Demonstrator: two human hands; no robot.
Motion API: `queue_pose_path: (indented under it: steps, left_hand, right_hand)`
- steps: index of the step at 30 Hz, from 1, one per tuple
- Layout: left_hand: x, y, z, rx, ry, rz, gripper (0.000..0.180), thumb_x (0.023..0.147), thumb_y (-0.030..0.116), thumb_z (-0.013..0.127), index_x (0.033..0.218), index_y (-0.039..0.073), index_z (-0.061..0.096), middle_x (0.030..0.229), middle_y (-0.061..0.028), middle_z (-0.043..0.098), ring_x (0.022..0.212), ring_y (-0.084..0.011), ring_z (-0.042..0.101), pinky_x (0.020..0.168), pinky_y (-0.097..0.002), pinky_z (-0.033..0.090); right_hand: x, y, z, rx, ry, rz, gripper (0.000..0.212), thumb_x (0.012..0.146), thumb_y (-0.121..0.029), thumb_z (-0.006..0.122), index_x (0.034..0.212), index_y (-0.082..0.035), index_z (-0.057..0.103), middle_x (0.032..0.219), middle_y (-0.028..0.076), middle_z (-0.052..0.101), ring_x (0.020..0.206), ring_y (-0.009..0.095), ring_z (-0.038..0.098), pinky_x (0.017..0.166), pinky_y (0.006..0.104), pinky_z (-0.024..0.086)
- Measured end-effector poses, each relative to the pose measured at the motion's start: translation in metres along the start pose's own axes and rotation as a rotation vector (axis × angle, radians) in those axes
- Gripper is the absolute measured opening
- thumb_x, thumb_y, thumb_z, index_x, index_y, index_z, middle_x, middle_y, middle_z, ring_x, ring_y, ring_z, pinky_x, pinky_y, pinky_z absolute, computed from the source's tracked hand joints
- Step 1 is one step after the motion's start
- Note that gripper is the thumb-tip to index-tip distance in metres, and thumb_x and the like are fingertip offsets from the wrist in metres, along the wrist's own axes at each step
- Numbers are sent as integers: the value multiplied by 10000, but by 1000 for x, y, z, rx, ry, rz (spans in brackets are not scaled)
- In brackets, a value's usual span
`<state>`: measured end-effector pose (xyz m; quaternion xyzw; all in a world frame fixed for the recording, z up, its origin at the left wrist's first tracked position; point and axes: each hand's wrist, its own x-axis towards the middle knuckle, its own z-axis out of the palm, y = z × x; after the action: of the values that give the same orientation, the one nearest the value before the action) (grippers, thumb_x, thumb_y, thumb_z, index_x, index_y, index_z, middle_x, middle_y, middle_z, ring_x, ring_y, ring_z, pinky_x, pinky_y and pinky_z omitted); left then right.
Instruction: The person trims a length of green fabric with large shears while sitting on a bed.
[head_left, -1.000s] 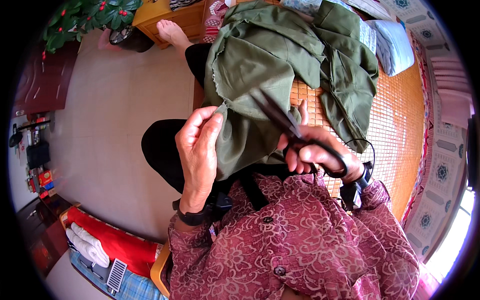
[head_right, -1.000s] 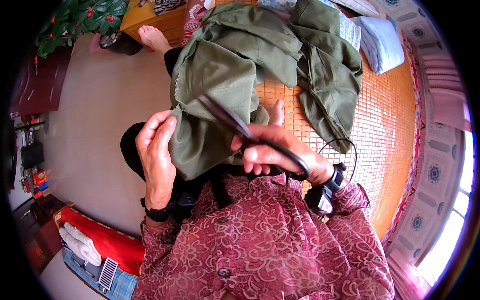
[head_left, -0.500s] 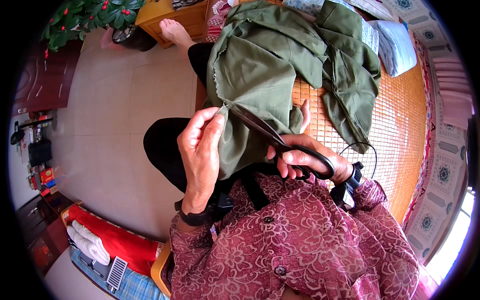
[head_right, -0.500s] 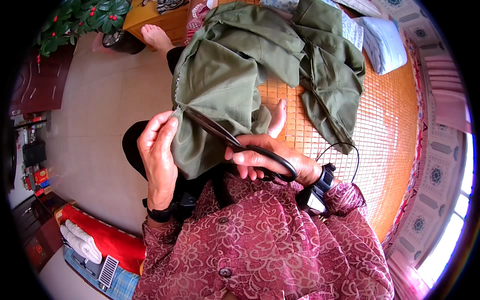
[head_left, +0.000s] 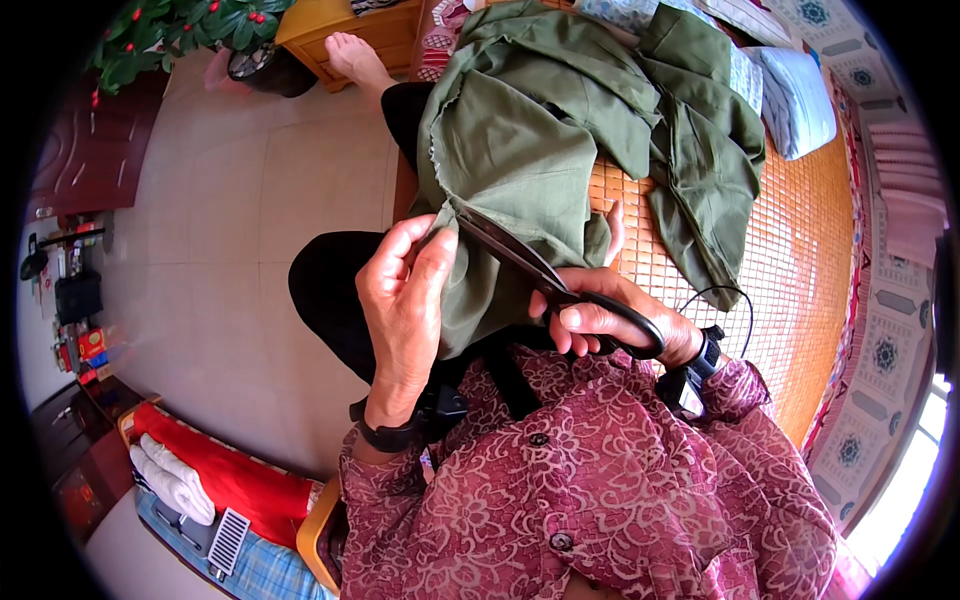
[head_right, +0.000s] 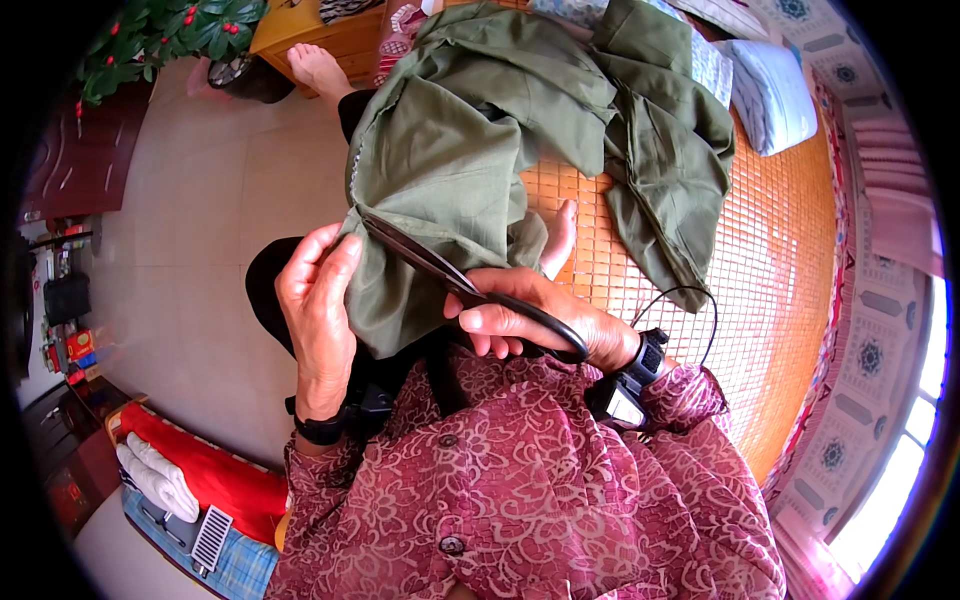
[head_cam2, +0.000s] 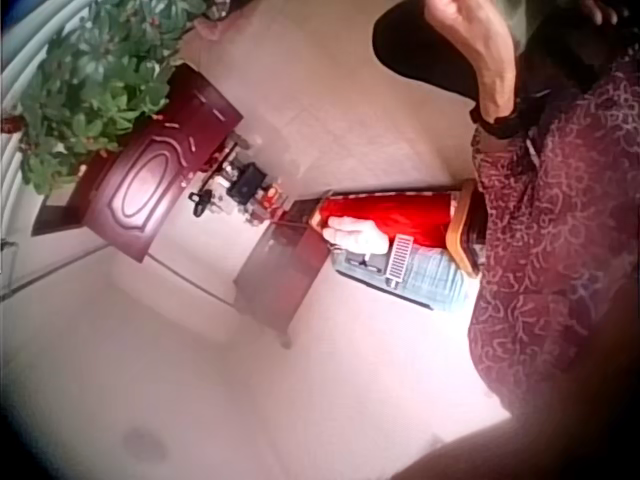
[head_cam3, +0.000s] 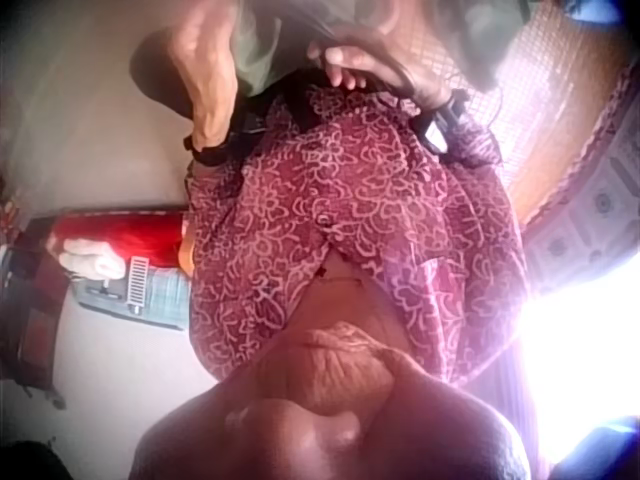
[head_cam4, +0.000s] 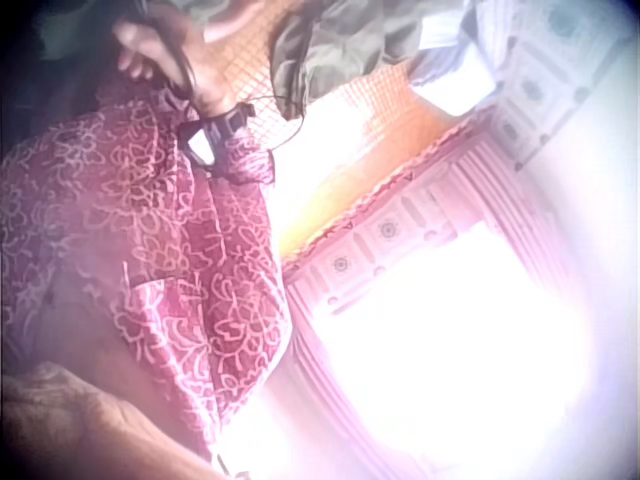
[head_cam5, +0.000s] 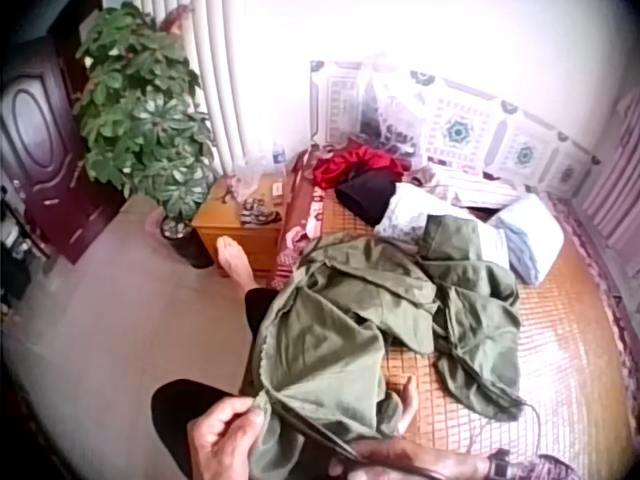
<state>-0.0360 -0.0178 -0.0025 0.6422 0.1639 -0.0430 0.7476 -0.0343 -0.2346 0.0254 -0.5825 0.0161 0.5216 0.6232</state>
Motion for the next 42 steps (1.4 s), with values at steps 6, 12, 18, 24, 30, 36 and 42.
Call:
queue_pose_path:
  steps: [6, 12, 18, 24, 30, 36, 42]
  left_hand:
    - [2, 6, -2, -34, -8, -67, 143, 882, 73, 599, 972, -37, 620, 699, 81, 491, 594, 16, 350, 500, -155, 255]
    - [3, 5, 2, -36, 24, -23, 139, 879, 67, 606, 970, -36, 622, 690, 88, 484, 582, 24, 339, 487, -156, 240]
    - [2, 4, 2, -26, 9, -15, 145, 875, 51, 607, 987, -40, 616, 699, 85, 492, 588, 23, 348, 491, -153, 252]
    - [3, 4, 2, -32, 43, -8, 161, 872, 51, 608, 998, -51, 613, 716, 78, 511, 599, 22, 372, 501, -147, 272]
    - [5, 4, 3, -28, 93, 37, 165, 871, 53, 613, 1001, -49, 618, 714, 81, 508, 593, 23, 362, 493, -148, 260]
    - [2, 2, 3, -21, 64, 18, 171, 871, 70, 626, 1000, -43, 620, 688, 92, 477, 571, 24, 324, 473, -157, 228]
    - [2, 4, 2, -11, 60, 28, 171, 870, 73, 630, 993, -45, 618, 686, 87, 479, 571, 22, 330, 474, -156, 230]
  right_hand:
    - [4, 1, 0, -46, 4, -20, 438, 876, -392, 543, 1098, -14, 532, 744, 16, 570, 665, 75, 535, 607, 201, 433]
    - [5, 3, -1, -37, 21, -30, 408, 885, -353, 547, 1102, -9, 528, 748, 16, 567, 669, 73, 536, 607, 202, 438]
    - [5, 3, 0, -34, 11, -19, 412, 880, -355, 554, 1100, -7, 530, 750, 15, 567, 671, 71, 536, 604, 199, 436]
    - [6, 3, 1, 6, 6, -29, 417, 870, -358, 574, 1094, -9, 535, 753, 15, 568, 676, 72, 540, 602, 199, 435]
    - [5, 4, 1, -30, -7, -30, 432, 870, -375, 563, 1090, -4, 535, 747, 19, 569, 672, 73, 540, 602, 198, 434]
    - [7, 4, 2, -5, -4, -51, 434, 873, -384, 548, 1087, -6, 535, 731, 19, 570, 649, 73, 536, 596, 198, 431]
    - [6, 2, 3, -23, -7, -18, 457, 871, -402, 541, 1095, -3, 530, 738, 21, 570, 650, 75, 533, 592, 200, 426]
